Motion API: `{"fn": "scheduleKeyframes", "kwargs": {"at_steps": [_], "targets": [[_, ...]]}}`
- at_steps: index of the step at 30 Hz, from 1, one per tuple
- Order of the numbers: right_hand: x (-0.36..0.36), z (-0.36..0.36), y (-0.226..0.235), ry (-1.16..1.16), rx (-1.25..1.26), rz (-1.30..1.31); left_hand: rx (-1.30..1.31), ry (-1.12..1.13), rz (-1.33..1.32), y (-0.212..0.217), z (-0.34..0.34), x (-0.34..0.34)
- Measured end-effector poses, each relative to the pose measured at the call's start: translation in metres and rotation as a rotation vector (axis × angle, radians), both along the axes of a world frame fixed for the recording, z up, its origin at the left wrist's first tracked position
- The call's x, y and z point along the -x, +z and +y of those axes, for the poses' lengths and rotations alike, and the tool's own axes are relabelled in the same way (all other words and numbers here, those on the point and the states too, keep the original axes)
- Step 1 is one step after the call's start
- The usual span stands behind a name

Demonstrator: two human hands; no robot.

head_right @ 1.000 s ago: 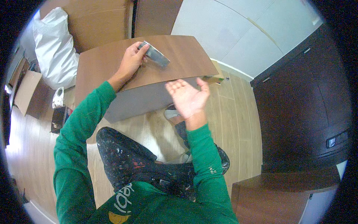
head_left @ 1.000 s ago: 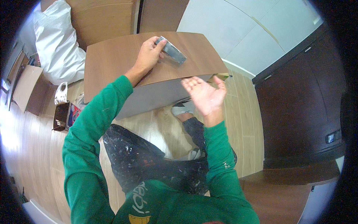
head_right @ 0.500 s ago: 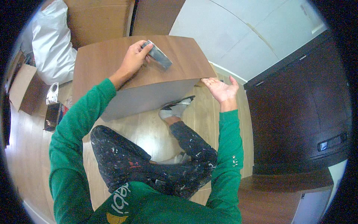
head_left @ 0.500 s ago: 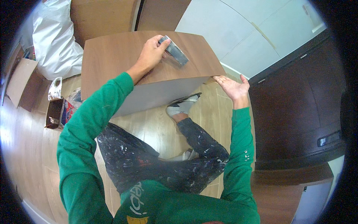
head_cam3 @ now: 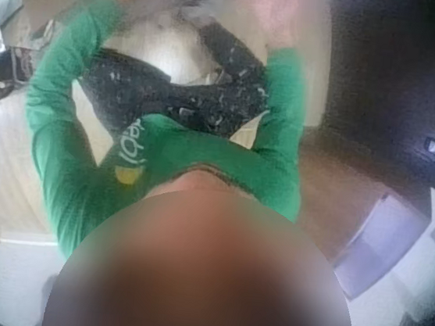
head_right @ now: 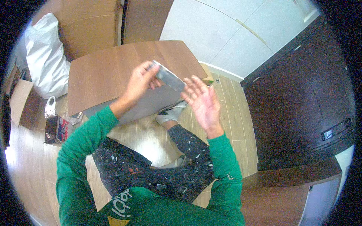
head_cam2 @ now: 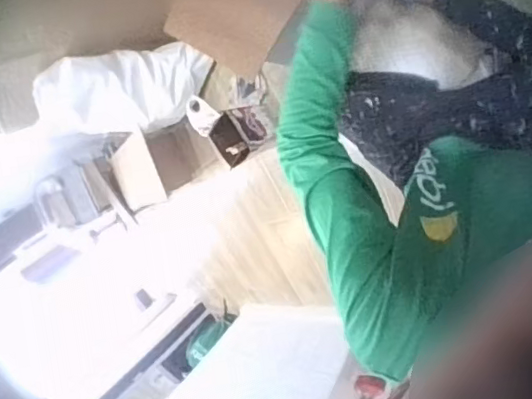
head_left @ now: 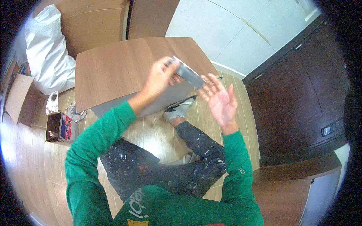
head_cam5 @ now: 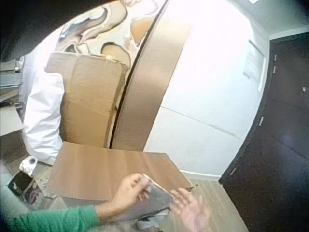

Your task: The person closes a cabinet door, then sits on the floor to assemble a cabinet. They remove items from the cabinet interior, place them aside, and use a metal scraper to smooth the edges of the cabinet top. The person continues scraping along the edges and corners of the cabinet.

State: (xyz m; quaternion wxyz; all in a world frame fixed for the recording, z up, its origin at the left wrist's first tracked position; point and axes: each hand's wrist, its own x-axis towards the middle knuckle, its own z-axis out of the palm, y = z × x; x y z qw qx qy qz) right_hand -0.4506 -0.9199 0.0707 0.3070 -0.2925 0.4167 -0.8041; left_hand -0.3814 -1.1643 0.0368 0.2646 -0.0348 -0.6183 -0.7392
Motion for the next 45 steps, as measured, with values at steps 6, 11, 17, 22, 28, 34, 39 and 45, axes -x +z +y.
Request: {"fn": "scheduleKeyframes", "kwargs": {"at_steps": [6, 11, 17, 22, 28, 34, 39, 45], "targets": [[-0.035, 0.015, -0.014, 0.007, -0.155, -0.110, -0.322, -0.301, -0.163, -0.020, 0.098, -0.004], [0.022, 0.053, -0.013, -0.028, -0.114, -0.301, 0.246, -0.331, -0.280, -0.002, 0.063, -0.006], [0.126, 0.051, -0.035, -0.304, -0.186, -0.654, 0.829, 0.471, 0.067, 0.040, -0.065, 0.004], [0.168, 0.025, -0.045, -0.298, -0.205, -0.618, 0.922, 0.712, -0.160, 0.020, -0.112, 0.005], [0.157, 0.002, -0.014, -0.251, -0.193, -0.700, 1.220, 0.636, -0.064, -0.003, -0.107, 0.015], [0.137, 0.000, -0.004, -0.071, -0.249, -0.579, 1.295, 0.616, -0.041, -0.003, -0.108, 0.015], [0.142, 0.000, -0.012, -0.146, -0.196, -0.664, 1.283, 0.601, -0.058, -0.003, -0.108, 0.017], [0.150, -0.002, -0.018, -0.095, -0.185, -0.749, 1.267, 0.592, -0.026, -0.002, -0.109, 0.014]]}}
